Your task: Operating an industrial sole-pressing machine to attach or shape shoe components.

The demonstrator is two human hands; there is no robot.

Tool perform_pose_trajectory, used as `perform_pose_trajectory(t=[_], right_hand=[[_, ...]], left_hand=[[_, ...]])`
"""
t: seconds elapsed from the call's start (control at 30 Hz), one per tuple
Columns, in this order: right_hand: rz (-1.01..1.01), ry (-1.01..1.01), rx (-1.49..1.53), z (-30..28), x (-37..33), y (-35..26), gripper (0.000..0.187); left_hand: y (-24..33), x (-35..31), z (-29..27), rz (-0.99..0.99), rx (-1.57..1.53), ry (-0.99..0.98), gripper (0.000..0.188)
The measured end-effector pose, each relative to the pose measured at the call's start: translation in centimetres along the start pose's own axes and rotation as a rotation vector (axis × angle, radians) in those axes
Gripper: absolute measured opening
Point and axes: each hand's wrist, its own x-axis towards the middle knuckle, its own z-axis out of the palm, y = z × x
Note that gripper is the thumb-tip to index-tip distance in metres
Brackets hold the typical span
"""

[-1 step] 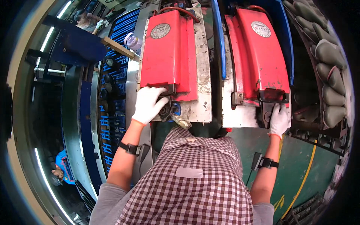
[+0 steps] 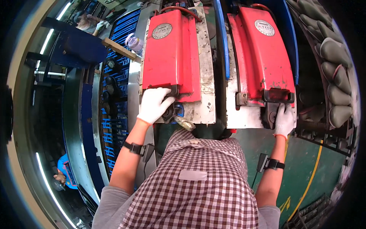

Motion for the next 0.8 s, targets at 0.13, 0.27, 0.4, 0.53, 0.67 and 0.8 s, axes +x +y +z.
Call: perform_pose_trajectory(t=[0.13, 0.27, 0.4, 0.53, 0.67, 0.8], right_hand=[[0.040, -0.024, -0.018, 0.5, 0.4, -0.1, 0.046], [0.061, -0.035, 0.033, 0.5, 0.7, 0.3, 0.049], [0.092, -0.062, 0.003, 0.5, 0.9, 0.1, 0.051], [0.065, -0.017, 0.055, 0.6, 0.3, 0.2, 0.046], [0.070, -0.035, 0.041, 0.4, 0.2, 0.8, 0.043], [0.090, -0.049, 0.072, 0.1, 0.3, 0.3, 0.043]], left_hand=[[0.8, 3.4, -0.1, -0.202, 0.062, -0.403, 0.051], [0.7, 4.8, -0.6, -0.315, -0.030, -0.509, 0.062], [1.5, 5.6, -1.5, -0.344, 0.019, -0.595, 0.069], [1.2, 5.5, -1.1, -0.342, 0.030, -0.587, 0.079], [1.2, 5.2, -0.8, -0.346, 0.001, -0.591, 0.083], [1.0, 5.1, -0.8, -0.340, 0.033, -0.564, 0.085]])
